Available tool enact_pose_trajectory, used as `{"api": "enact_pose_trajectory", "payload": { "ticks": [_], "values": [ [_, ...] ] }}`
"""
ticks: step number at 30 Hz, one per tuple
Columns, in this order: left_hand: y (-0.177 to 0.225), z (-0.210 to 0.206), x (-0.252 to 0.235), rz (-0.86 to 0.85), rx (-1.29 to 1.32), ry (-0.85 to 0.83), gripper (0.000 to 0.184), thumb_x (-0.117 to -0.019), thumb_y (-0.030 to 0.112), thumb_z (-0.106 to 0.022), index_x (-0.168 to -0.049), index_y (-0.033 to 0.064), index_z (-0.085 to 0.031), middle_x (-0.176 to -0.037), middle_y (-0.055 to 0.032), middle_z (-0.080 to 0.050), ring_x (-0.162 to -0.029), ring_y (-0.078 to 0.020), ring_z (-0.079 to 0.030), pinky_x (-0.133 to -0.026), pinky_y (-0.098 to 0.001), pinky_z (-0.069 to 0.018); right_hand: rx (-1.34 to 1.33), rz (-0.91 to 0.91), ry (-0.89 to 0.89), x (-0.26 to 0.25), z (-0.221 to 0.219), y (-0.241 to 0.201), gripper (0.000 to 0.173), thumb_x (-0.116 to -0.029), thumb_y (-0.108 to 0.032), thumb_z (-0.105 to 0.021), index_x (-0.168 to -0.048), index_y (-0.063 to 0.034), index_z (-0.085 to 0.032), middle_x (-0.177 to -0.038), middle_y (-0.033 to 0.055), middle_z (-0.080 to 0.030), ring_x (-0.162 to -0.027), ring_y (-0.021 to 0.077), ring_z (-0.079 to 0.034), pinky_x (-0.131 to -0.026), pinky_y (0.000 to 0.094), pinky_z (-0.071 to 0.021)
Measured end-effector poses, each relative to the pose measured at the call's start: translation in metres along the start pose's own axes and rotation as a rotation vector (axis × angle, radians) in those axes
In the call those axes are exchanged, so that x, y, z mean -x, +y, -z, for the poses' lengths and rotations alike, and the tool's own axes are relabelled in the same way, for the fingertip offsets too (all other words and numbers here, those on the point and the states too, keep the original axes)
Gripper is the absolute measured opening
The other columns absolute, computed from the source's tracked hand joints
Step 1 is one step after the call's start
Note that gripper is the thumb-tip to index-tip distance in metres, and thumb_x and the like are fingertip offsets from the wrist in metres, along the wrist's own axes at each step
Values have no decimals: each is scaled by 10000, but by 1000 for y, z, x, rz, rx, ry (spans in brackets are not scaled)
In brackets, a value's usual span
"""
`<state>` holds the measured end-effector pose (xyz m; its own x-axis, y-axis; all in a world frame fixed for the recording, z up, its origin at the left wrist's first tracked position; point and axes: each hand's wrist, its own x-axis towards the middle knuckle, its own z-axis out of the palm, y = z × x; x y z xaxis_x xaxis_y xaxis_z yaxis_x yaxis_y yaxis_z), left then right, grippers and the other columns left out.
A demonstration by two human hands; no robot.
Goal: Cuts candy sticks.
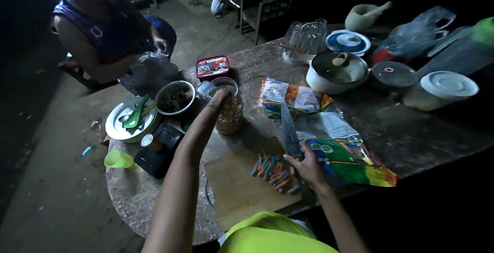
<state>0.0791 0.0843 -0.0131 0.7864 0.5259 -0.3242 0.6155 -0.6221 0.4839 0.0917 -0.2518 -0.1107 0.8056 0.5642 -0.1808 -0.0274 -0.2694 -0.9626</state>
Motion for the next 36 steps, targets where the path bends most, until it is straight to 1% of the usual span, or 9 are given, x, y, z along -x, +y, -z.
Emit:
{"api": "enact_pose_trajectory", "payload": {
  "ticks": [6, 10, 12, 14, 17, 20, 27, 33, 36],
  "values": [
    [2, 9, 10, -51, -146, -29, 332, -1055, 154, -559, -1243, -110, -633, -1311, -308, -619, -1275, -438, -575, -1089, -570, -420, -31, 40, -5, -4, -12, -1, 599, -906, 24, -695, -1436, 78, -421, -1037, 164, -600, -553, 96, -583, -475, 248, -531],
    [2, 30, 8, -63, -228, 38, 329, -984, 244, -645, -1113, -51, -709, -1171, -270, -684, -1142, -433, -638, -981, -621, -468, -43, 154, -61, -22, -24, -47, 600, -929, -22, -684, -1448, 98, -407, -1031, 169, -627, -555, 101, -595, -501, 271, -551],
    [15, 49, 31, -13, -204, 44, 340, -1029, 226, -602, -1185, -66, -678, -1244, -286, -657, -1212, -449, -608, -1030, -631, -434, -59, 194, -92, -35, -33, -81, 522, -957, -49, -671, -1400, 99, -438, -914, 127, -634, -532, 93, -596, -517, 261, -561],
    [17, 59, 34, 46, -212, 32, 325, -961, 304, -679, -1132, 33, -733, -1170, -201, -707, -1136, -375, -652, -982, -623, -463, -97, 216, -124, -53, -42, -110, 438, -975, -65, -667, -1337, 59, -453, -769, 73, -626, -502, 95, -602, -515, 252, -570],
    [2, 70, 19, -16, -161, -89, 276, -992, 327, -624, -1139, 128, -748, -1081, -103, -725, -994, -240, -678, -922, -523, -516, -72, 288, -120, -86, -61, -140, 586, -966, -124, -717, -1451, -26, -404, -924, 145, -638, -560, 177, -622, -530, 344, -586],
    [3, 77, 25, -102, -80, -204, 211, -1059, 181, -511, -1128, 74, -678, -933, -36, -646, -801, -120, -596, -785, -351, -519, -74, 293, -151, -119, -85, -164, 652, -955, -115, -726, -1493, -70, -360, -1065, 173, -649, -557, 207, -622, -505, 376, -581],
    [-13, 87, 23, -187, -9, -273, 282, -1111, 167, -374, -1126, 7, -607, -864, -40, -561, -737, -106, -540, -720, -304, -499, -9, 390, -290, -162, -126, -183, 645, -885, -11, -758, -1441, -7, -430, -1098, 191, -682, -635, 209, -667, -565, 369, -592],
    [-28, 86, 22, -200, 90, -272, 272, -1108, 178, -373, -1161, 33, -597, -846, 3, -555, -720, -60, -539, -706, -253, -495, 210, 422, -293, -174, -142, -183, 659, -874, 2, -744, -1460, -20, -442, -1173, 258, -648, -821, 348, -712, -708, 510, -613],
    [-29, 88, 23, -215, 20, -250, 287, -1112, 163, -357, -1184, 5, -585, -883, -30, -556, -749, -79, -531, -736, -274, -488, 360, 481, -215, -178, -137, -179, 729, -857, 20, -735, -1518, -29, -432, -1292, 287, -636, -1123, 443, -664, -957, 616, -526]
  ]
}}
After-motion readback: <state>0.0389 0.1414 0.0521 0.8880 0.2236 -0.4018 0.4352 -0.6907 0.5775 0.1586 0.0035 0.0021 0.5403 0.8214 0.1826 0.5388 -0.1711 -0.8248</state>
